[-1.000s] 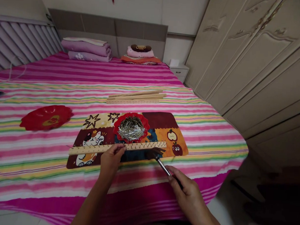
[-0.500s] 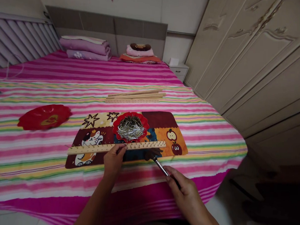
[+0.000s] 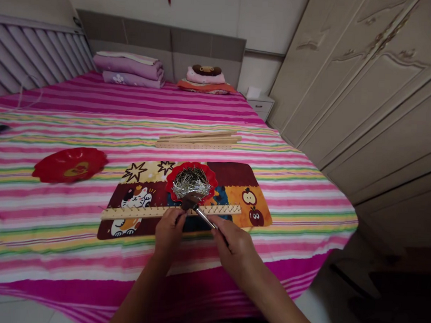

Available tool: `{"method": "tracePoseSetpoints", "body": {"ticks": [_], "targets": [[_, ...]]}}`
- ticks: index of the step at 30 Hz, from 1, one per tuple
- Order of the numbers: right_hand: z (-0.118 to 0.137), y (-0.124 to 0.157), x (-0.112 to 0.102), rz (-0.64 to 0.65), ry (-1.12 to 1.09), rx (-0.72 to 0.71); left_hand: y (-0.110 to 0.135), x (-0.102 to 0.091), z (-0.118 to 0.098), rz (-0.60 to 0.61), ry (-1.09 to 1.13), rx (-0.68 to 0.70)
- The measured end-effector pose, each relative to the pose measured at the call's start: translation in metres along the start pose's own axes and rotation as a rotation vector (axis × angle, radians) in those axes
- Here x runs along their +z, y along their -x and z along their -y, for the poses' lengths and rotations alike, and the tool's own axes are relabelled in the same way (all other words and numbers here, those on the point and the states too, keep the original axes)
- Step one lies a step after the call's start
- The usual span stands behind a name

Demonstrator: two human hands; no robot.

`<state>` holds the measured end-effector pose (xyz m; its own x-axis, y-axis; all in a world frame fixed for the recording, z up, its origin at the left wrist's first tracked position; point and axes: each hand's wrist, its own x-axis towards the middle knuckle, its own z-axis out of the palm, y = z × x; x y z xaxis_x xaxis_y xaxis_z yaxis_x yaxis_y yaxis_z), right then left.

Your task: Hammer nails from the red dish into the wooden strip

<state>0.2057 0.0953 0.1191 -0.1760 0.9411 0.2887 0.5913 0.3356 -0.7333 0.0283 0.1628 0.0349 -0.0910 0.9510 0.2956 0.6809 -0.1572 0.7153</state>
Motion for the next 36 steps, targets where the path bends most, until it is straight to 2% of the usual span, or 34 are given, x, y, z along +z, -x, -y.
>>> {"method": "tracePoseSetpoints", "body": {"ticks": [4,9,13,17,18,20,23,26,31,36], "targets": [[0.0,-0.001,0.004,0.065,0.061,0.022,-0.001,0.002,0.002,0.009,-0.028,-0.001],[-0.005,0.018,-0.012,-0.04,-0.015,0.051,-0.001,0.0,0.0,0.022,0.012,-0.017],[-0.021,0.04,-0.027,-0.165,0.036,0.077,-0.003,-0.016,-0.007,0.026,-0.011,0.006],[-0.037,0.056,-0.035,-0.209,0.084,0.12,-0.027,-0.035,-0.024,-0.018,-0.141,0.07],[-0.039,0.058,-0.035,-0.212,0.089,0.13,-0.037,-0.037,-0.029,0.012,-0.192,0.097],[-0.041,0.061,-0.036,-0.212,0.095,0.148,-0.058,-0.035,-0.038,0.16,-0.321,0.153],[-0.041,0.062,-0.036,-0.207,0.086,0.168,-0.085,-0.022,-0.047,0.442,-0.528,0.189],[-0.042,0.063,-0.036,-0.22,0.086,0.183,-0.099,-0.008,-0.05,0.601,-0.627,0.173],[-0.042,0.065,-0.036,-0.227,0.071,0.197,-0.102,-0.002,-0.05,0.631,-0.643,0.156],[-0.043,0.066,-0.034,-0.2,0.06,0.208,-0.102,-0.02,-0.047,0.574,-0.578,0.132]]}}
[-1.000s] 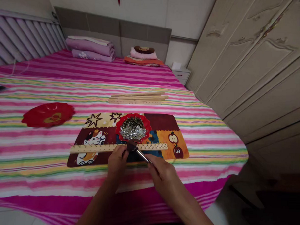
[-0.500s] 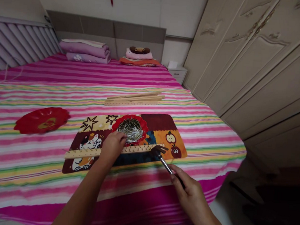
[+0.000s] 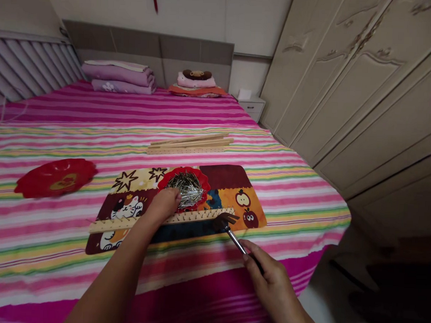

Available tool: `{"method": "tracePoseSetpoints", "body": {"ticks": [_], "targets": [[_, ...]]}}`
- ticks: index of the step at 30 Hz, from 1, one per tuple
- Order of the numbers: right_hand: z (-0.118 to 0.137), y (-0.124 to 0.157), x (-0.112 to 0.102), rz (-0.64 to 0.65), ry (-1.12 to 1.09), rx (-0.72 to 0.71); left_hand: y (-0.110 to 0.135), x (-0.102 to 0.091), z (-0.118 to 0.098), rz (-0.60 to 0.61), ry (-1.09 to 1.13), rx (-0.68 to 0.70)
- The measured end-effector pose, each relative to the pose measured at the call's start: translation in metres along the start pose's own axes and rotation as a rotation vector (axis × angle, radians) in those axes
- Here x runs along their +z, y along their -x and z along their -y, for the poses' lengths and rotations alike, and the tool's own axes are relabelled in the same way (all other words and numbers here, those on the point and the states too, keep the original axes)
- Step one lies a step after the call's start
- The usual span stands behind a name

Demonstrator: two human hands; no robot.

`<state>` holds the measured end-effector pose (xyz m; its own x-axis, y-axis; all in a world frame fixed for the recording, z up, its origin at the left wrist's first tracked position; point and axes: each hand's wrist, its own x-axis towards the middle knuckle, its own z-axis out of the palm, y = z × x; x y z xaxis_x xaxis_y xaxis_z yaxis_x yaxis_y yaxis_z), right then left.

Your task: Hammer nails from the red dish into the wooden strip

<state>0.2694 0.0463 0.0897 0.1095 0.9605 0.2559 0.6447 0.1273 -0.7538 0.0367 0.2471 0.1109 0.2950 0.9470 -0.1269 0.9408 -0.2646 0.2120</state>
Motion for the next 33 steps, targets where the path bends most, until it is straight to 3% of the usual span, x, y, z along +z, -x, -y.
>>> {"method": "tracePoseSetpoints", "body": {"ticks": [2,4,7,13,19,24,28,33], "targets": [[0.0,0.001,0.001,0.005,-0.004,-0.003,0.007,-0.003,0.007,-0.056,0.203,-0.023],[0.0,0.002,0.003,0.003,-0.014,-0.009,0.016,-0.004,0.013,-0.104,0.558,-0.04],[0.003,0.003,0.003,0.008,-0.024,-0.004,0.034,-0.006,0.016,-0.091,1.033,-0.088],[0.012,0.004,0.002,0.041,-0.052,0.019,0.072,-0.008,0.017,0.017,1.469,-0.275],[0.015,0.005,0.006,0.061,-0.086,0.033,0.089,0.014,0.028,-0.129,1.355,-0.339],[0.015,0.005,0.008,0.104,-0.093,0.028,0.086,0.042,0.029,-0.301,1.209,-0.391],[0.016,0.005,0.006,0.113,-0.089,0.036,0.082,0.053,0.025,-0.404,1.048,-0.387],[0.017,0.005,0.006,0.11,-0.092,0.047,0.079,0.057,0.021,-0.35,1.066,-0.423]]}}
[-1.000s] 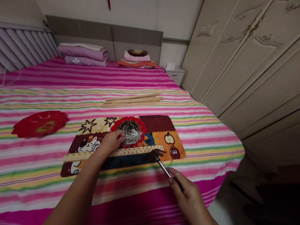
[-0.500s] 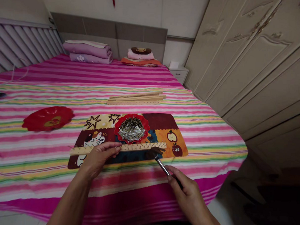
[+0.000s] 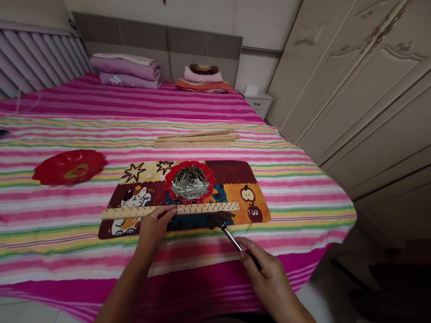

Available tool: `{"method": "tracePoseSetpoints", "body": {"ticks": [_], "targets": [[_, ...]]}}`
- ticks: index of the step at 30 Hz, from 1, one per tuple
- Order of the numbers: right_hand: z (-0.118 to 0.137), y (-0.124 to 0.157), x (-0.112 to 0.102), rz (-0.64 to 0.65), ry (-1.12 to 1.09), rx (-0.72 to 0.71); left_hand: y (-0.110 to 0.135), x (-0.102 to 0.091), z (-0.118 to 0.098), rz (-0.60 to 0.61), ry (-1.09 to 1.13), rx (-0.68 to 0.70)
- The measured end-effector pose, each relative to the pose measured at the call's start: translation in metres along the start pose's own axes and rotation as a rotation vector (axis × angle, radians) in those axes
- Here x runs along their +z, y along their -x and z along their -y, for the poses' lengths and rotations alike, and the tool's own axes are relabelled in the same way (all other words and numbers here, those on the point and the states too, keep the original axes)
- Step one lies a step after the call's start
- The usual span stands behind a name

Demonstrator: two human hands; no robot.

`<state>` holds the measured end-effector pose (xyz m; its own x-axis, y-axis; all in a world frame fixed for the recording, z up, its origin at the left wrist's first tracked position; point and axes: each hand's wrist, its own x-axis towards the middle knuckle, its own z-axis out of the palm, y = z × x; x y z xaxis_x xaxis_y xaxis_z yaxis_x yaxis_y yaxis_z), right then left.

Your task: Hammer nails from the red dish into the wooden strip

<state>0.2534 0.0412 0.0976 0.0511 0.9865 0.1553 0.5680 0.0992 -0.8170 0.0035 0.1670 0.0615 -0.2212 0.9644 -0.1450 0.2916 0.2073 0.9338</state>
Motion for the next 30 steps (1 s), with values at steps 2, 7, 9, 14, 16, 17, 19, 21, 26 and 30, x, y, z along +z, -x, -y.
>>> {"method": "tracePoseSetpoints", "body": {"ticks": [2,7,9,14,16,17,19,21,26,30], "targets": [[-0.001,0.0,0.001,0.011,-0.005,-0.001,-0.001,0.002,0.002,0.008,0.01,-0.011],[-0.004,0.0,0.004,0.022,-0.016,-0.004,-0.003,0.007,0.008,0.008,0.038,0.006],[-0.004,0.001,0.005,0.013,-0.021,-0.008,-0.003,0.008,0.009,0.018,0.023,0.02],[-0.001,0.0,0.006,0.008,-0.029,-0.008,0.0,0.012,0.003,-0.016,-0.138,0.156],[0.001,-0.001,0.007,0.008,-0.027,-0.017,0.001,0.013,0.0,-0.037,-0.21,0.245],[0.002,-0.002,0.008,0.011,-0.025,-0.02,0.001,0.014,0.0,-0.041,-0.23,0.266],[0.004,-0.006,0.011,0.026,-0.02,-0.024,0.002,0.015,0.0,-0.05,-0.248,0.231],[0.007,-0.011,0.014,0.044,-0.025,-0.029,0.003,0.016,0.002,-0.063,-0.25,0.16],[0.026,-0.033,0.026,0.093,-0.058,-0.077,0.006,0.018,0.007,-0.08,-0.248,0.227],[0.039,-0.05,0.036,0.099,-0.058,-0.192,0.006,0.019,0.01,-0.096,-0.298,0.29]]}}
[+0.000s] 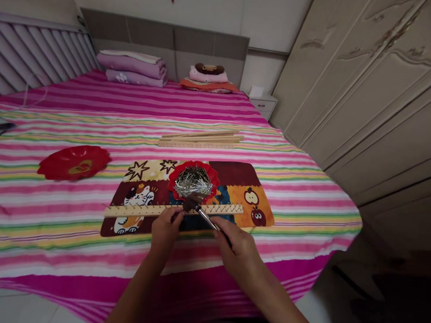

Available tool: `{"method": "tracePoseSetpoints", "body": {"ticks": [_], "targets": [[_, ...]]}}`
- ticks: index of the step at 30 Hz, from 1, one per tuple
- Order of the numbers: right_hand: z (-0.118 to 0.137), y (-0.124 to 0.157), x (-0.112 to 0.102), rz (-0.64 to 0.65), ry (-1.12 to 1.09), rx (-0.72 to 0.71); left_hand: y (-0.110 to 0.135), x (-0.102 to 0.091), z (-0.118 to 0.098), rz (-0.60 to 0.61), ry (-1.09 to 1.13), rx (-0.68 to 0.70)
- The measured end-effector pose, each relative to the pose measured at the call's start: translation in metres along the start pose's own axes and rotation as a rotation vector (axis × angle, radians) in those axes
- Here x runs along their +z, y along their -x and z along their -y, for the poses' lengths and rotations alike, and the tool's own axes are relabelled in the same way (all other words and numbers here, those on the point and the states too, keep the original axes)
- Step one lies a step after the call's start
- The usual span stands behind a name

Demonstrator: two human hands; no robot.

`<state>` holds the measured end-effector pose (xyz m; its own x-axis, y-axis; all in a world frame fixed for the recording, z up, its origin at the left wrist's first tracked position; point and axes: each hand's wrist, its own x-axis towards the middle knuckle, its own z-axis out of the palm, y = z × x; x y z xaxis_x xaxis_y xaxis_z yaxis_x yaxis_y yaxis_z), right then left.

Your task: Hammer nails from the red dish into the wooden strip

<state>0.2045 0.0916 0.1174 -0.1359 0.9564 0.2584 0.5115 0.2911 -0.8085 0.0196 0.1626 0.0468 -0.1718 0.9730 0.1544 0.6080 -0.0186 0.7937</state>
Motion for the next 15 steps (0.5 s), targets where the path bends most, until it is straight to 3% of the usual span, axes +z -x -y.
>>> {"method": "tracePoseSetpoints", "body": {"ticks": [8,15], "targets": [[0.001,-0.005,0.007,0.059,0.092,-0.045,0.001,0.001,0.004,0.022,-0.053,-0.006],[-0.016,0.026,-0.024,-0.166,0.09,0.078,-0.001,-0.006,-0.003,0.061,-0.046,-0.012]]}}
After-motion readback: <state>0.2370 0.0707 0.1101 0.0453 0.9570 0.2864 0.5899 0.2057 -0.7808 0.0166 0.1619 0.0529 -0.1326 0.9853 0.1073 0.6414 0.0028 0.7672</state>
